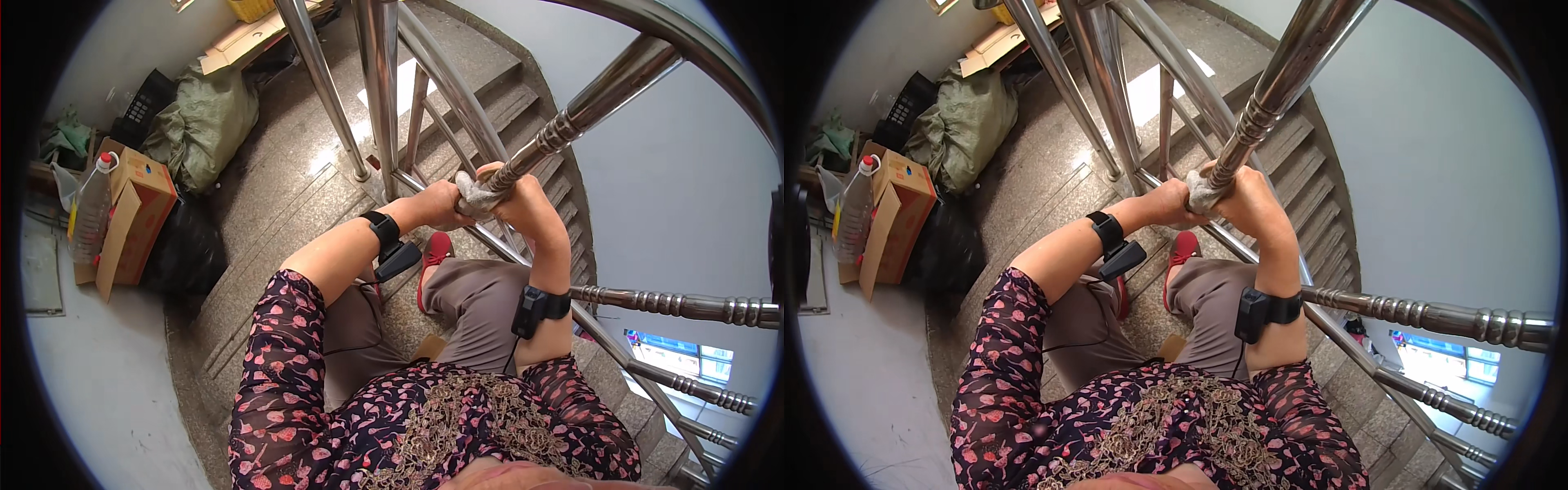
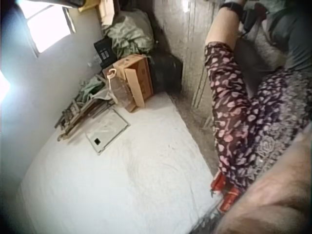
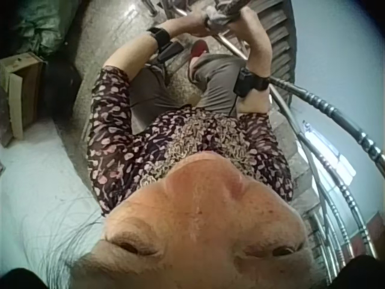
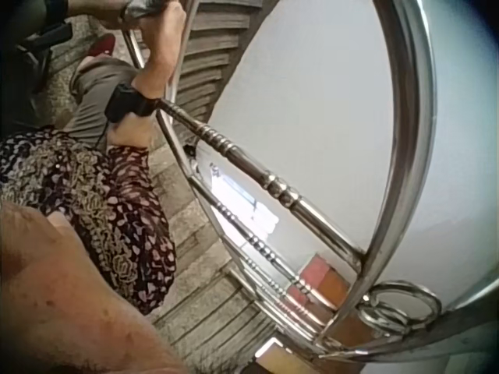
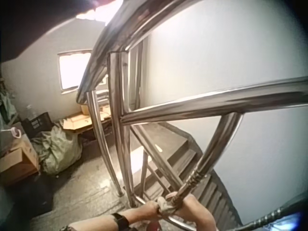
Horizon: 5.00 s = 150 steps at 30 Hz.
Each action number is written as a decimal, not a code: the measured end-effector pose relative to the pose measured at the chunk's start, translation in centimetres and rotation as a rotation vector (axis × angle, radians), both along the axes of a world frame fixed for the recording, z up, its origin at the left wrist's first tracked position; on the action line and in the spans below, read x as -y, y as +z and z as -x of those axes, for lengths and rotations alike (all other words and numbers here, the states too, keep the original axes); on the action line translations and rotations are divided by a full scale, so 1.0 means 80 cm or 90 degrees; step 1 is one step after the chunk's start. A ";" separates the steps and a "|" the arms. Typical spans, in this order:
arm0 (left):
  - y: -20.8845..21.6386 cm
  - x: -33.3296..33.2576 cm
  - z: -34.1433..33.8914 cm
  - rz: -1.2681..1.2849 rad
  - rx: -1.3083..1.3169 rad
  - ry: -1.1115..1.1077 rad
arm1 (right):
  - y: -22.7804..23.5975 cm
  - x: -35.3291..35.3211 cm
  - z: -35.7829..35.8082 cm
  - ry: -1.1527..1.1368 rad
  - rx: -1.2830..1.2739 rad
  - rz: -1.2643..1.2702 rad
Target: Cleaning a stainless steel staircase handrail with a cloth.
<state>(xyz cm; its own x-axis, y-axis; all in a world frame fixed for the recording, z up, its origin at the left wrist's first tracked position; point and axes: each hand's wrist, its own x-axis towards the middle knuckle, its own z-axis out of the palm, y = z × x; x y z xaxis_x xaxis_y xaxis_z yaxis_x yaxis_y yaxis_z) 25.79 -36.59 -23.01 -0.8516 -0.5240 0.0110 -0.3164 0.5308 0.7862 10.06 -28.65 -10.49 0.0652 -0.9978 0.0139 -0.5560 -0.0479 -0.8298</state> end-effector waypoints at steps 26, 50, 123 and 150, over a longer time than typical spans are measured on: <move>-0.046 -0.007 0.004 -0.004 -0.159 0.044 | -0.016 0.016 0.010 0.110 -0.028 -0.065; 0.111 -0.022 0.000 -0.129 -0.285 0.059 | 0.036 -0.007 -0.020 -0.123 0.220 0.262; 0.182 -0.037 0.026 -0.346 -0.505 0.179 | 0.034 -0.004 -0.027 -0.332 0.369 0.472; 0.173 -0.035 0.021 -0.423 -0.585 0.313 | 0.033 -0.004 -0.019 -0.302 0.395 0.362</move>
